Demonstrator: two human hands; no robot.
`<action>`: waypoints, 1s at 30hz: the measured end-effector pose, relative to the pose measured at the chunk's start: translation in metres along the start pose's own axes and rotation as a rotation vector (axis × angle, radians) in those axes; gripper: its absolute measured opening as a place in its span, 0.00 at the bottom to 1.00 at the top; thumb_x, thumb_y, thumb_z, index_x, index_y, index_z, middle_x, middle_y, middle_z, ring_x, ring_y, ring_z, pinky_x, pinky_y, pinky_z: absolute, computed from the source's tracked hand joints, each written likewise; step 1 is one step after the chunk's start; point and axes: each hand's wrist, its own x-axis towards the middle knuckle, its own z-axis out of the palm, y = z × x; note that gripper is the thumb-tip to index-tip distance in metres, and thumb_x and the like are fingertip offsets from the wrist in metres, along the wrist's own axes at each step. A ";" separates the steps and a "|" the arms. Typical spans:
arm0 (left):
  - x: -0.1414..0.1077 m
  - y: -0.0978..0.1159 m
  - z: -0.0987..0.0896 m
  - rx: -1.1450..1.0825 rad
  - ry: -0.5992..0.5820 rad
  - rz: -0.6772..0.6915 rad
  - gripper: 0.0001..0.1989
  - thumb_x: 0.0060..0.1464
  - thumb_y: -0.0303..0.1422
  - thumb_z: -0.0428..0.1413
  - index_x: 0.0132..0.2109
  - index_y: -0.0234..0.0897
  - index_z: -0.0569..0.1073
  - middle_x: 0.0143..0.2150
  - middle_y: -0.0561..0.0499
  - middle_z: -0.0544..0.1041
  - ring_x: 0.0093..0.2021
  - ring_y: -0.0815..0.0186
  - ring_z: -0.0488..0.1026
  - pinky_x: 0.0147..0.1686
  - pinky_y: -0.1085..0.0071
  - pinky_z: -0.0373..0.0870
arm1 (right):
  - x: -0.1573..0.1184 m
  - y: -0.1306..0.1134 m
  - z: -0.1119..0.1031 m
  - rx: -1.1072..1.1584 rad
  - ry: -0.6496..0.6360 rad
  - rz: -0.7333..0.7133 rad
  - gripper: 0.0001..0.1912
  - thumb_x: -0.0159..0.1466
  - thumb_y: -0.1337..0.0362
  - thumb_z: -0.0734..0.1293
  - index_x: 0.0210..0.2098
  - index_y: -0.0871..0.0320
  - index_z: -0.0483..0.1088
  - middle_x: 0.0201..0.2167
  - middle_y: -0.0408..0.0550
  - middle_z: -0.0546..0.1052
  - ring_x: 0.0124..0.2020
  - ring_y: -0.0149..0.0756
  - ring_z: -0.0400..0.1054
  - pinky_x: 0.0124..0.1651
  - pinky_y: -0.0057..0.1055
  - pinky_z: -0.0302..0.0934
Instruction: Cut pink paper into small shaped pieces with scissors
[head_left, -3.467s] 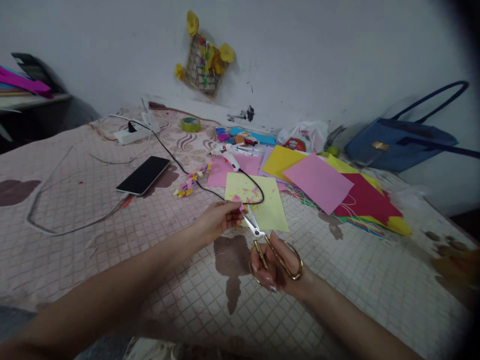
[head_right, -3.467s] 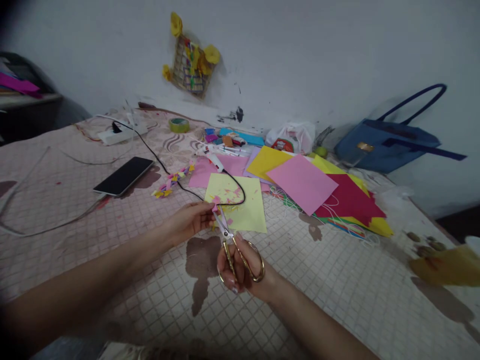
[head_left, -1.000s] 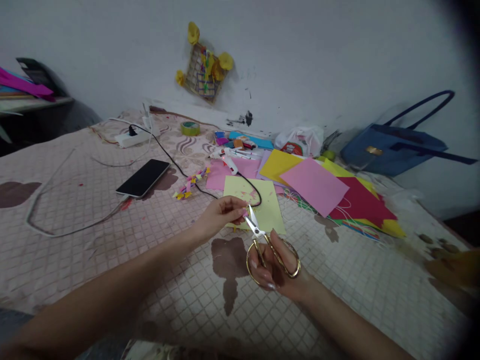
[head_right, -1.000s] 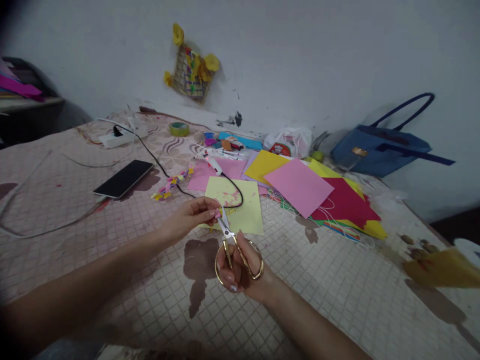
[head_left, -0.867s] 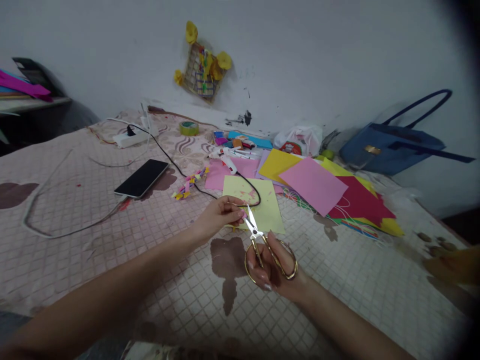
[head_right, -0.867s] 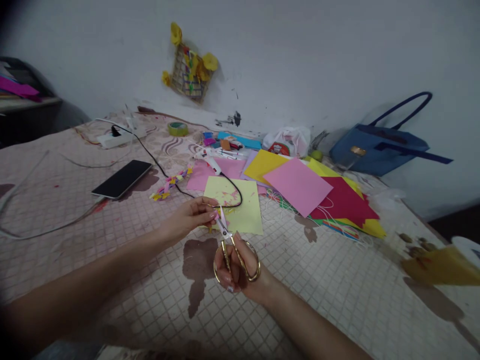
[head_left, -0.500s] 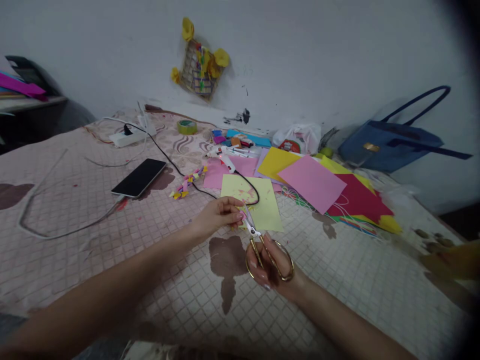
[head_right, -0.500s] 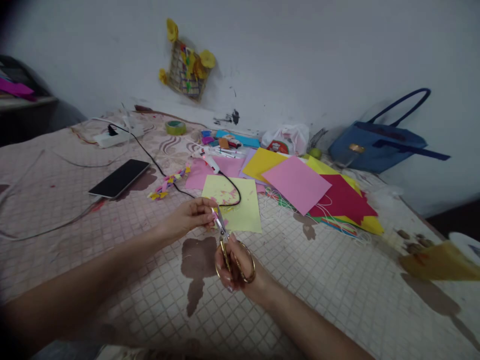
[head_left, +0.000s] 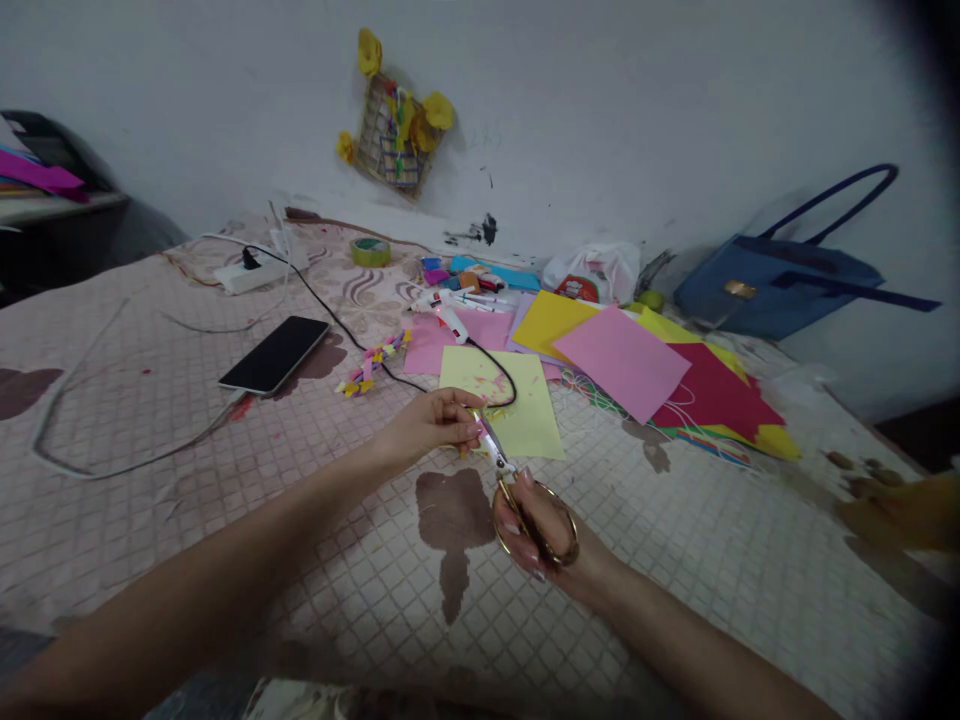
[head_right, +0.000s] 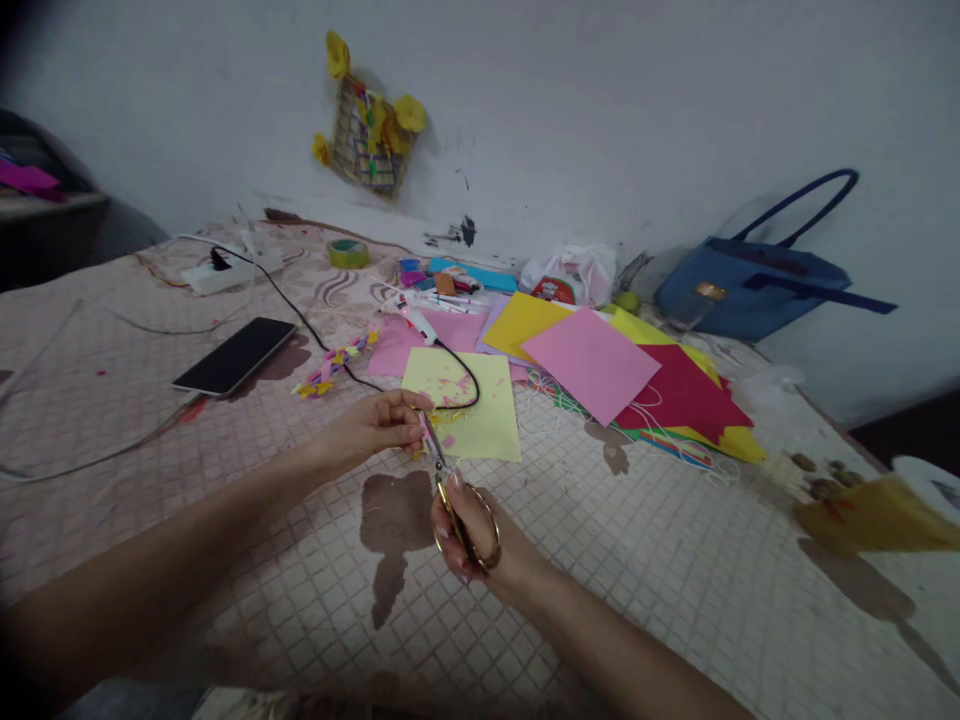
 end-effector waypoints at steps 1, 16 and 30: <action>0.000 0.001 -0.001 0.006 -0.004 -0.004 0.18 0.44 0.29 0.58 0.44 0.32 0.64 0.26 0.54 0.70 0.25 0.73 0.68 0.26 0.76 0.65 | 0.000 0.000 0.000 -0.009 0.001 -0.002 0.24 0.62 0.47 0.50 0.21 0.59 0.58 0.09 0.35 0.55 0.09 0.22 0.46 0.12 0.20 0.40; 0.000 -0.003 0.014 0.064 0.017 -0.111 0.11 0.45 0.34 0.57 0.33 0.30 0.67 0.27 0.50 0.72 0.24 0.74 0.69 0.26 0.76 0.66 | 0.016 -0.018 -0.011 -0.453 0.381 -0.259 0.13 0.53 0.57 0.66 0.30 0.60 0.64 0.17 0.38 0.64 0.17 0.25 0.56 0.19 0.23 0.51; 0.003 -0.009 0.024 0.292 0.064 0.020 0.09 0.49 0.36 0.53 0.32 0.32 0.66 0.26 0.49 0.73 0.24 0.70 0.70 0.26 0.74 0.68 | 0.023 -0.017 -0.017 -0.438 0.438 -0.290 0.08 0.55 0.60 0.63 0.27 0.60 0.64 0.14 0.38 0.63 0.15 0.25 0.55 0.18 0.23 0.48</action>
